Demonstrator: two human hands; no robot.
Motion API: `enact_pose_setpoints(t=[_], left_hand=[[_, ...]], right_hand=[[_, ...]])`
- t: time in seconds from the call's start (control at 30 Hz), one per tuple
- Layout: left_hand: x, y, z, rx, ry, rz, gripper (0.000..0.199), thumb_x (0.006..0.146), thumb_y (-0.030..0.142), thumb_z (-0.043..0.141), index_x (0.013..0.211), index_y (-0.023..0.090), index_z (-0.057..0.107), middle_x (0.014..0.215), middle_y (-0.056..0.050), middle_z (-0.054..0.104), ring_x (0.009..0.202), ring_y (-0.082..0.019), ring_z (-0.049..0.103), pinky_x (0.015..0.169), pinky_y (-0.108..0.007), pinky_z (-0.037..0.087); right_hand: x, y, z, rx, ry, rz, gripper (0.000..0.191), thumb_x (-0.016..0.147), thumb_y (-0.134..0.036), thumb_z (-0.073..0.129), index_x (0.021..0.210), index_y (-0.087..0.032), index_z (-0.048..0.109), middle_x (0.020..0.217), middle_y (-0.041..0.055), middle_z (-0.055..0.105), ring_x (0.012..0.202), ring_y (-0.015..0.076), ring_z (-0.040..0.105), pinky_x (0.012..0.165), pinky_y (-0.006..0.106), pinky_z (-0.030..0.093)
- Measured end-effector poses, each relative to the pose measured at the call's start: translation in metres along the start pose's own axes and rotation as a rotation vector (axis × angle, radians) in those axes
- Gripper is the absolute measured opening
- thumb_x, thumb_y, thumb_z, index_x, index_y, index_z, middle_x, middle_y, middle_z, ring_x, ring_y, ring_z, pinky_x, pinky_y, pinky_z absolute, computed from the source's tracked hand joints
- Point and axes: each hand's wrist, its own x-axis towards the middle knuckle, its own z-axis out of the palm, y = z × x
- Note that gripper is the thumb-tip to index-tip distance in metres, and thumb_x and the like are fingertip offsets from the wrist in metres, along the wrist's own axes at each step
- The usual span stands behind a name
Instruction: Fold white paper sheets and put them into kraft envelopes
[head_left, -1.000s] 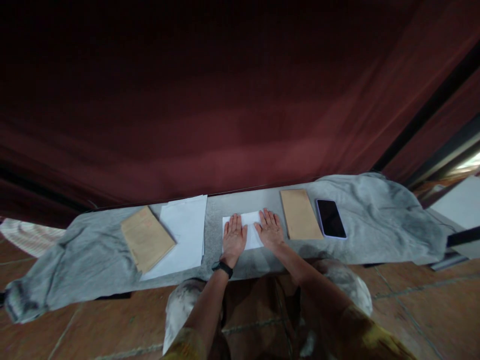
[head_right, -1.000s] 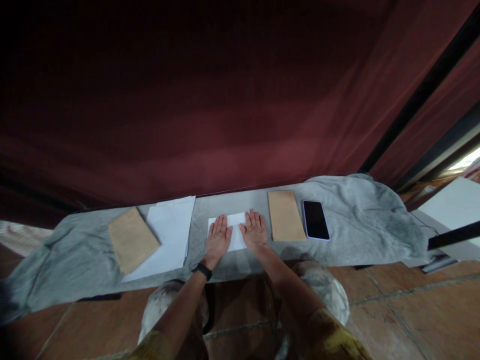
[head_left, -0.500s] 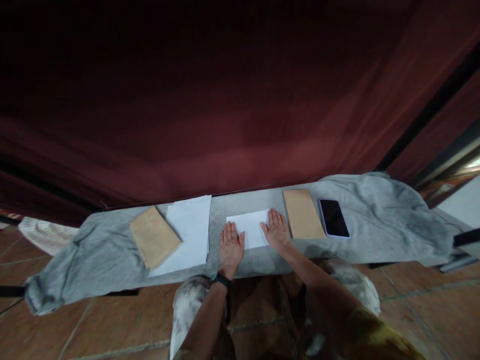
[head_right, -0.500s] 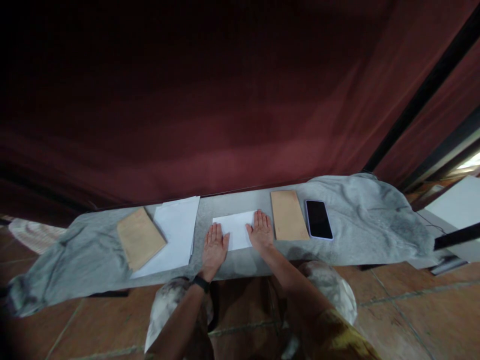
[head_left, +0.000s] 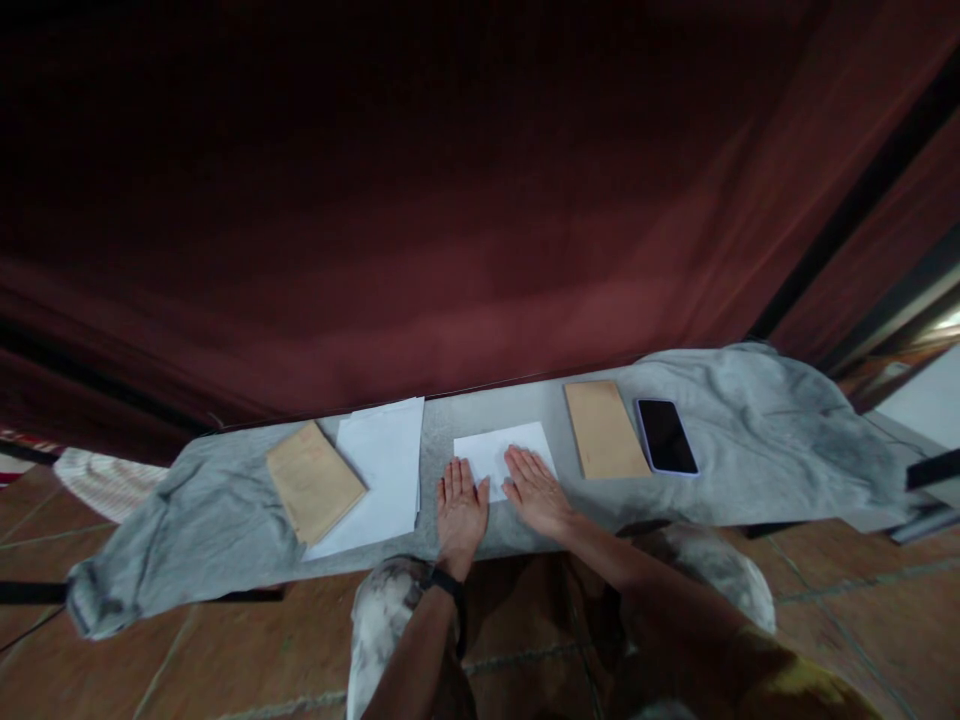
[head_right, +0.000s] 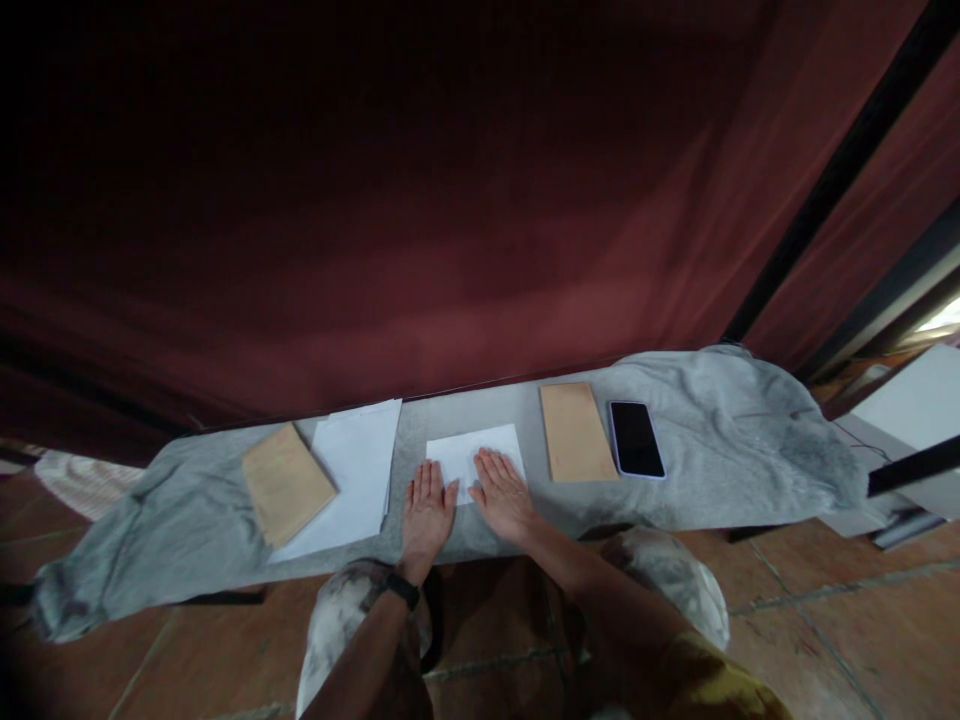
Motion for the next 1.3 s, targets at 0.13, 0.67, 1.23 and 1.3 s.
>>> enact_pose_setpoints(t=[0.13,0.67,1.23,1.3], left_hand=[[0.000,0.001,-0.002,0.008,-0.008,0.012,0.069,0.104,0.051,0.030,0.156,0.006,0.036,0.159,-0.021,0.040,0.151,-0.031,0.033,0.122,-0.052,0.032],[0.001,0.003,-0.004,0.019,-0.074,-0.016,0.078,0.101,0.060,0.033,0.156,0.005,0.033,0.161,-0.022,0.035,0.153,-0.033,0.029,0.123,-0.051,0.028],[0.000,0.002,0.003,0.014,-0.026,-0.027,0.074,0.102,0.058,0.032,0.157,0.008,0.033,0.161,-0.020,0.037,0.152,-0.031,0.031,0.122,-0.052,0.030],[0.000,0.003,0.001,0.014,-0.032,-0.026,0.074,0.102,0.057,0.032,0.157,0.007,0.033,0.161,-0.020,0.036,0.152,-0.032,0.032,0.123,-0.051,0.030]], right_hand=[[-0.007,-0.005,0.003,0.004,-0.021,-0.008,0.058,0.106,-0.042,0.036,0.156,-0.014,0.039,0.163,0.0102,0.036,0.151,0.0232,0.034,0.127,0.045,0.023],[-0.015,0.022,0.005,-0.095,0.084,0.156,0.062,0.104,-0.042,0.036,0.157,-0.009,0.036,0.161,0.0152,0.039,0.150,0.0265,0.036,0.125,0.047,0.024],[-0.029,0.038,-0.001,-0.162,0.048,0.231,0.066,0.102,-0.041,0.040,0.155,-0.002,0.036,0.160,0.0208,0.039,0.149,0.0326,0.037,0.124,0.049,0.025],[-0.028,0.036,-0.005,-0.165,0.034,0.241,0.066,0.101,-0.039,0.042,0.153,0.001,0.039,0.160,0.0224,0.038,0.149,0.0335,0.036,0.123,0.049,0.026]])
